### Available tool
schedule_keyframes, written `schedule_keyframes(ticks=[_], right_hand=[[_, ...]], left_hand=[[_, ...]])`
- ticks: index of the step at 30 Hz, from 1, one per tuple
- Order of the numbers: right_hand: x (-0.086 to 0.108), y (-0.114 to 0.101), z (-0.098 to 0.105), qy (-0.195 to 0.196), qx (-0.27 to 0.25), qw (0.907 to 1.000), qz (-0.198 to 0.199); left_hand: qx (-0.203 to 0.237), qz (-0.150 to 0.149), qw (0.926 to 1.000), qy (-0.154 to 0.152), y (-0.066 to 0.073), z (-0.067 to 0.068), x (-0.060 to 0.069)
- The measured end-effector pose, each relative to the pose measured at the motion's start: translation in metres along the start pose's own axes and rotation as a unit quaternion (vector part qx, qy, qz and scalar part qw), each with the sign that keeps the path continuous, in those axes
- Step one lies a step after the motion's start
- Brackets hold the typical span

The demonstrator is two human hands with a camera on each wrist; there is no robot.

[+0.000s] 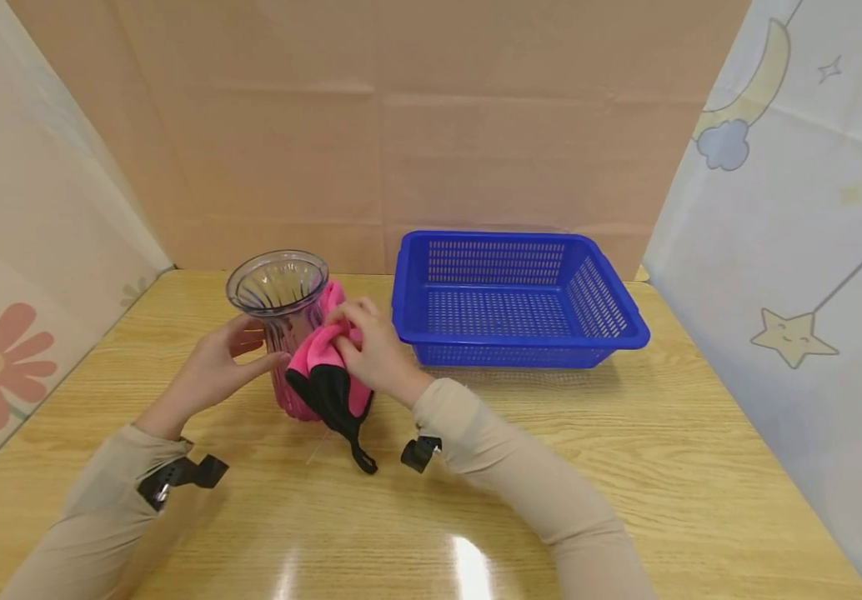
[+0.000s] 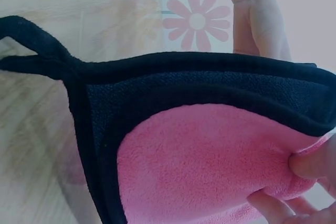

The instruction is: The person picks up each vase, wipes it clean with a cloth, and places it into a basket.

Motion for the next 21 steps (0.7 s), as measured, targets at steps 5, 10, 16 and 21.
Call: schedule_keyframes(ticks=[5, 10, 16, 21], right_hand=[[0.003, 0.005, -0.003, -0.002, 0.006, 1.0000, 0.004], [0.006, 0.008, -0.005, -0.005, 0.006, 1.0000, 0.002], [0.009, 0.011, -0.007, -0.009, 0.010, 0.9999, 0.000], [0.010, 0.012, -0.008, -0.006, 0.014, 0.9998, 0.009]], left_hand=[[0.003, -0.001, 1.0000, -0.004, 0.000, 0.001, 0.001], [-0.002, 0.006, 1.0000, -0.005, -0.002, 0.001, 0.000], [-0.002, 0.019, 0.9998, -0.012, -0.003, 0.000, 0.000], [0.001, 0.022, 0.9997, -0.014, -0.004, 0.000, 0.000]])
Point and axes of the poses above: each hand's wrist, its own x-axis away from the middle knuckle, its own z-axis out of the back of the hand, y = z × x, the point moved 3 cm from there along -x, towards the middle knuckle, and after that the axes turned 1 degree about x, right-handed, at the moved point
